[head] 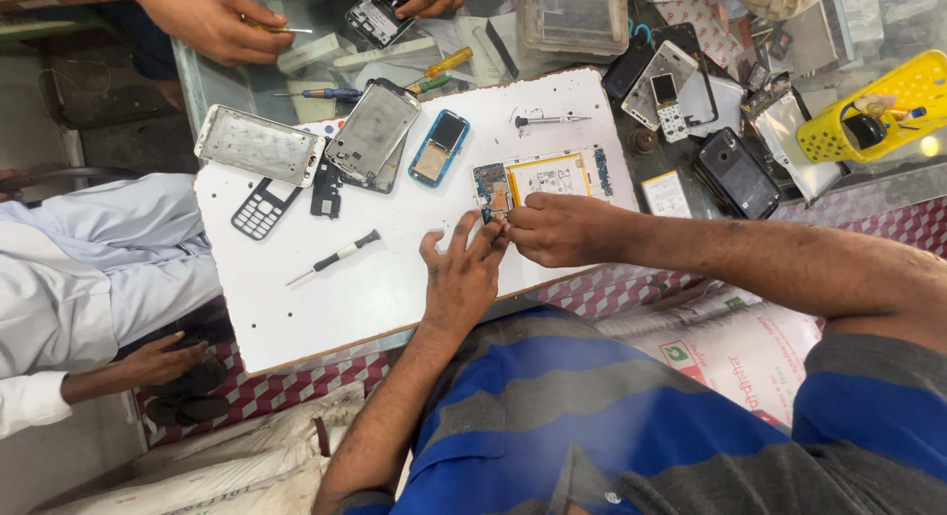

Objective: The person uses a screwdriver to remove and reattach screws on a disassembled mobile phone motherboard. They handle the motherboard and a small circuit board, placing them on the workbench and adjusting components with the tool.

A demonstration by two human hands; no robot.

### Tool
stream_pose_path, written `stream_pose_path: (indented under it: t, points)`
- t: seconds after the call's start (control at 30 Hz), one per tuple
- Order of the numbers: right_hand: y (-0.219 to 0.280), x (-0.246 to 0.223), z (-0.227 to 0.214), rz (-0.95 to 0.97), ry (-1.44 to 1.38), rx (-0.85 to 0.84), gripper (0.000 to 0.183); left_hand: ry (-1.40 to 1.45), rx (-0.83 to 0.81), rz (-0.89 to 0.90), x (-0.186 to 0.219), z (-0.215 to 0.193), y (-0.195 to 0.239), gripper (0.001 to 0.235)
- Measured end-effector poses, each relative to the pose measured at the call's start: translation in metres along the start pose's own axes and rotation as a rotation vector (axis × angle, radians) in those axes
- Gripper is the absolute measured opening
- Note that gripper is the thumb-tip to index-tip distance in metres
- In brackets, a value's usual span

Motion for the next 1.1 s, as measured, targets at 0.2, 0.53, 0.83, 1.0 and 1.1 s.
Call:
stream_pose_path:
  t: [0.2, 0.53, 0.83, 1.0, 1.1]
  points:
    - [0.003, -0.007, 0.029, 0.107, -0.064, -0.216, 0.009, 0.012, 0.011, 0.007, 0.001, -0.003, 0.001, 0.036]
    - [0.002, 0.001, 0.017, 0.177, -0.143, -0.114, 0.027, 0.03, 0.012, 0.015, 0.0, -0.003, -0.001, 0.032]
    - [0.006, 0.007, 0.055, 0.455, -0.385, -0.388, 0.006, 0.033, 0.041, 0.013, 0.001, -0.004, 0.001, 0.031]
    - [0.004, 0.012, 0.042, 0.463, -0.386, -0.225, 0.018, 0.031, 0.025, 0.01, -0.002, 0.004, 0.003, 0.03]
    - [0.002, 0.004, 0.022, 0.242, -0.183, -0.121, 0.028, 0.04, 0.004, 0.01, -0.004, 0.006, 0.0, 0.026]
Point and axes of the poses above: each hand's wrist, its own y-axis away from the middle knuckle, its own z-axis out of the palm, x = y × z, the point moved 7 cm from there along -y, towards the middle knuckle, and after that the axes turned 10 degrees about -x, right-handed, at the moved point
